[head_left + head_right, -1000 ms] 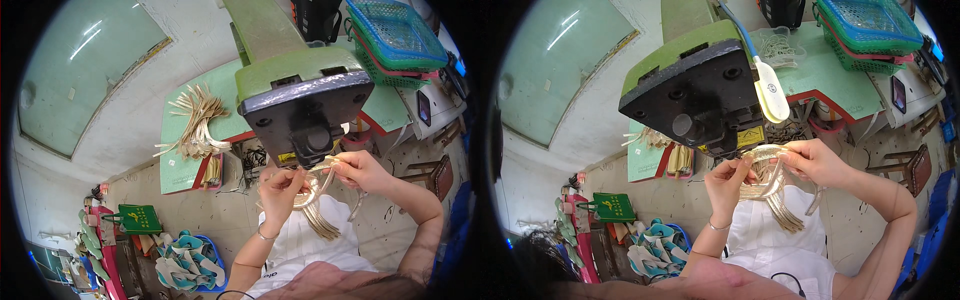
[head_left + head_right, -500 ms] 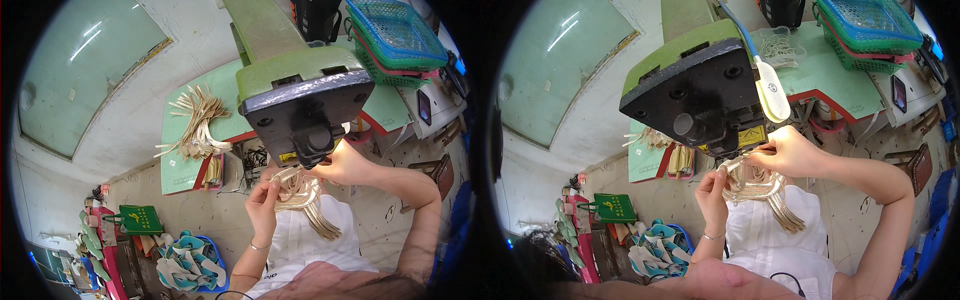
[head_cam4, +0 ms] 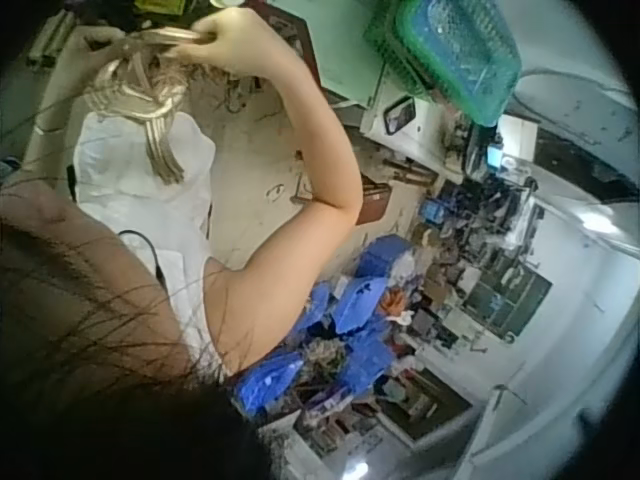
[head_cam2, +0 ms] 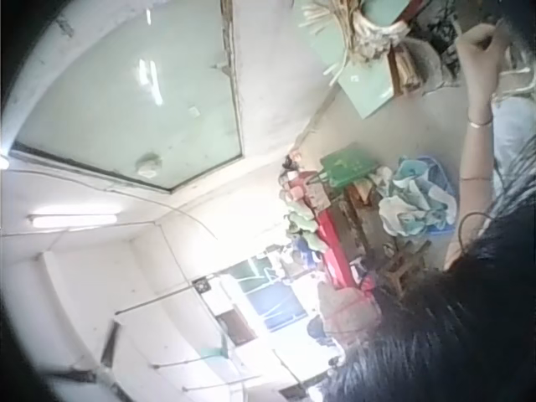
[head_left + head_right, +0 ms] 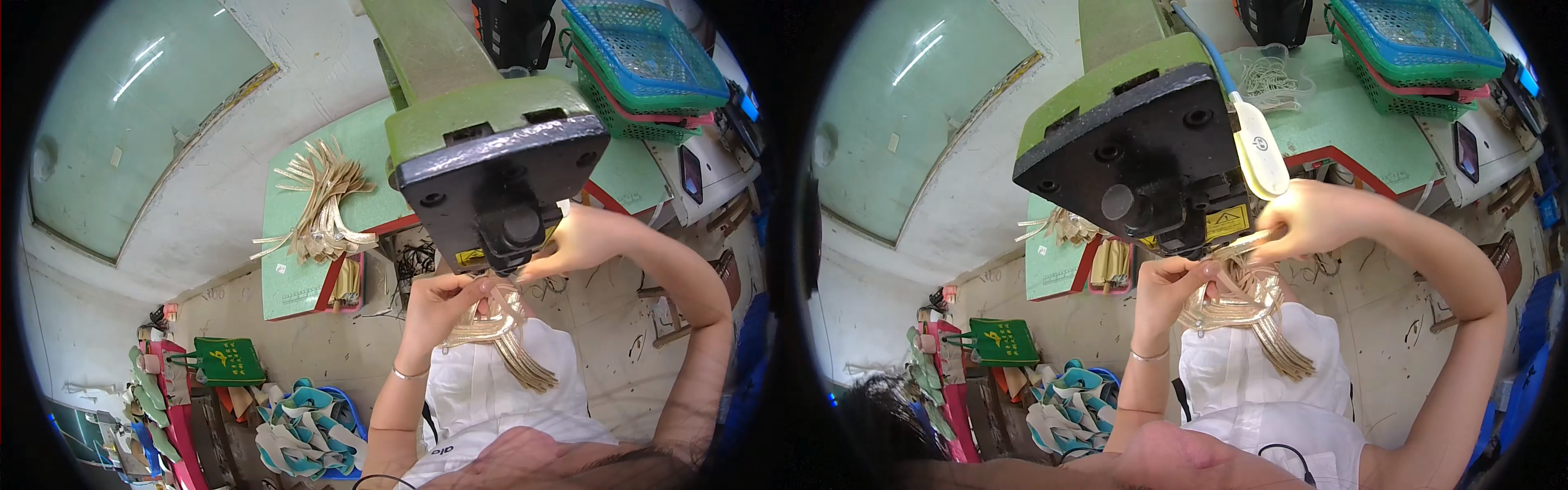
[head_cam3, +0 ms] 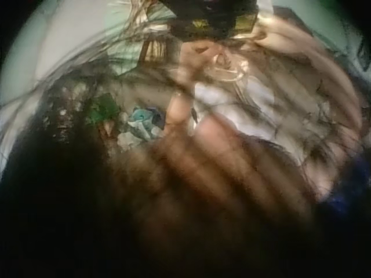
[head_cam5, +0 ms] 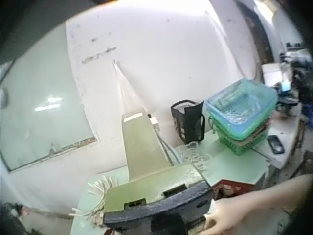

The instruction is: The person repeatedly feeds beige cords into a green industrial machine to process the ends. They handle the cords one by one, aligning them under the machine's head, operating the mechanism, and then moving the processed items aside.

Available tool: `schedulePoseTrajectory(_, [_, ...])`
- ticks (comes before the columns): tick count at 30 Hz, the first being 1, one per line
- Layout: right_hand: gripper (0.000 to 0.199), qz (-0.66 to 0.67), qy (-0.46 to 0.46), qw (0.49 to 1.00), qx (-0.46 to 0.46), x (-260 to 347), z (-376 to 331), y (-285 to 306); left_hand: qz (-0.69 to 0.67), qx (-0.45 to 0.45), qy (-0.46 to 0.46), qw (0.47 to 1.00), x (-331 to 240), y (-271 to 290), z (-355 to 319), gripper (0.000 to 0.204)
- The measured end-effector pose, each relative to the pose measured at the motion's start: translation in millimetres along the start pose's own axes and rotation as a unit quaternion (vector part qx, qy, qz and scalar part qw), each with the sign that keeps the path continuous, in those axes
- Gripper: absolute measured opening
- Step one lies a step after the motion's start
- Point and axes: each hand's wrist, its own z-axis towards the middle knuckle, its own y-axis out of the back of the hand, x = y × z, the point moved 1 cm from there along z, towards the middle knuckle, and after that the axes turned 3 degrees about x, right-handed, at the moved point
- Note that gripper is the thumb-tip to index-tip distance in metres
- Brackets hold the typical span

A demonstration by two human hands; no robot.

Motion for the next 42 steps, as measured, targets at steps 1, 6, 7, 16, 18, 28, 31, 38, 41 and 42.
schedulePoseTrajectory(1, [0.029,0.033,-0.050,0.996,0.065,5,-7,15,-0.016,-0.014,-0.005,1.000,3,0,-2,0.017])
schedulePoseTrajectory(6, [0.032,0.240,-0.027,0.970,0.037,-22,-31,10,-0.064,-0.078,-0.027,0.995,15,-4,-17,0.020])
schedulePoseTrajectory(7, [0.032,0.273,-0.036,0.961,0.016,-22,-32,6,-0.077,-0.094,-0.027,0.992,17,-5,-20,0.020])
schedulePoseTrajectory(16, [0.042,0.426,-0.062,0.902,0.028,-11,-16,-9,-0.132,-0.186,-0.035,0.973,22,-1,-47,0.024])
schedulePoseTrajectory(18, [0.037,0.360,-0.081,0.929,0.034,3,-16,-7,-0.149,-0.180,-0.044,0.971,22,2,-52,0.023])
schedulePoseTrajectory(28, [0.027,0.339,-0.014,0.940,-0.027,11,-5,-27,-0.156,-0.264,-0.027,0.951,33,14,-73,0.030])
schedulePoseTrajectory(31, [0.026,0.320,-0.004,0.945,-0.064,13,-3,-35,-0.190,-0.253,-0.009,0.948,44,27,-76,0.026])
schedulePoseTrajectory(38, [0.023,0.274,-0.038,0.959,-0.061,41,1,-23,0.239,-0.281,-0.202,0.907,28,19,-28,0.011])
schedulePoseTrajectory(41, [0.029,0.213,-0.100,0.972,-0.018,44,3,-11,0.320,-0.167,-0.216,0.907,8,2,-16,0.009])
schedulePoseTrajectory(42, [0.029,0.201,-0.114,0.973,0.001,41,4,-9,0.312,-0.135,-0.199,0.919,3,-3,-15,0.009])
